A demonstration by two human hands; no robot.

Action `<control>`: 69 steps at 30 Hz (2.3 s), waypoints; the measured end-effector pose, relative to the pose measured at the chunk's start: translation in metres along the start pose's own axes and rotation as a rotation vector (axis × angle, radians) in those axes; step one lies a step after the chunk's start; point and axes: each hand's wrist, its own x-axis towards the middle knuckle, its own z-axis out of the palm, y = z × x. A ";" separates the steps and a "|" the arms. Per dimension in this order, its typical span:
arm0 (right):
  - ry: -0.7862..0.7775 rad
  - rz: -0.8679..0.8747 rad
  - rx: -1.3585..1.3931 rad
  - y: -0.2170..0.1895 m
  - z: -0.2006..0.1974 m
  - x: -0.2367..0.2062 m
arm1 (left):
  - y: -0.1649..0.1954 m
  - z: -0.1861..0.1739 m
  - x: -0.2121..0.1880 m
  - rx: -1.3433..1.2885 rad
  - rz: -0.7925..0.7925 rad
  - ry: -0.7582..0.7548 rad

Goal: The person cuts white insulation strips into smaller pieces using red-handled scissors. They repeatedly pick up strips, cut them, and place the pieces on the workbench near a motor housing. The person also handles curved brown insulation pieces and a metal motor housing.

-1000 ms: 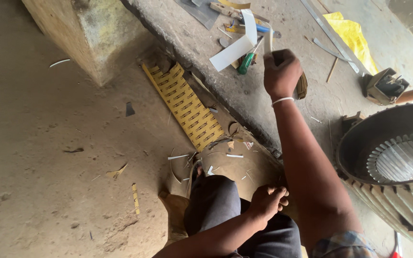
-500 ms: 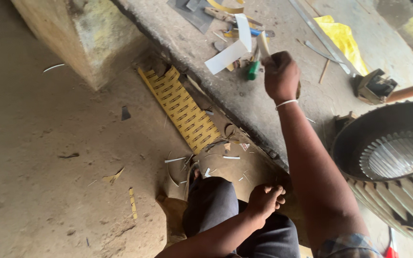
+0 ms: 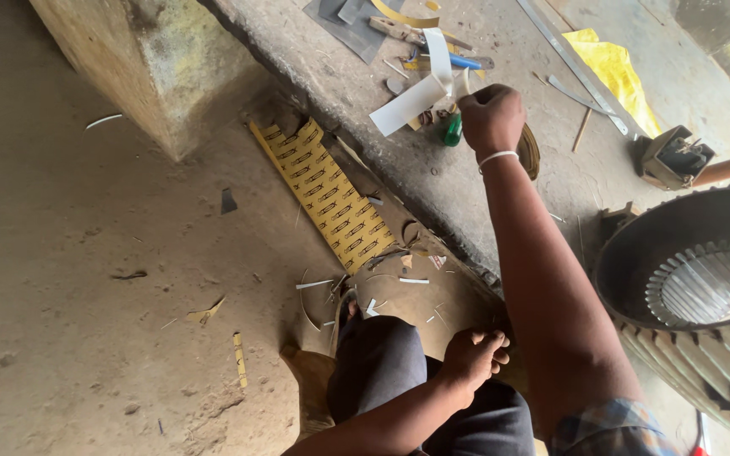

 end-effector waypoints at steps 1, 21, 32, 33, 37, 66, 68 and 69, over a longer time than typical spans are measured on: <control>-0.012 -0.002 -0.024 -0.002 0.004 0.001 | 0.001 0.000 0.000 -0.002 0.003 -0.002; -0.334 0.199 0.156 -0.004 -0.020 0.001 | 0.003 -0.001 -0.005 -0.023 -0.049 -0.008; -0.334 0.133 0.123 0.000 -0.026 -0.020 | 0.001 0.002 -0.006 -0.007 -0.056 -0.003; -0.293 0.142 0.140 -0.002 -0.025 -0.023 | 0.002 0.002 -0.006 -0.011 -0.054 -0.002; -0.229 0.006 -0.034 -0.008 -0.017 -0.042 | 0.006 0.002 -0.008 -0.005 -0.069 0.005; 0.057 -0.166 -0.068 -0.008 0.002 -0.073 | -0.011 0.003 -0.002 -0.024 -0.080 0.024; 0.053 -0.155 -0.060 -0.007 0.000 -0.074 | -0.012 0.003 -0.002 -0.020 -0.081 0.023; 0.061 -0.163 -0.056 -0.007 -0.001 -0.075 | -0.013 0.003 -0.002 -0.017 -0.082 0.019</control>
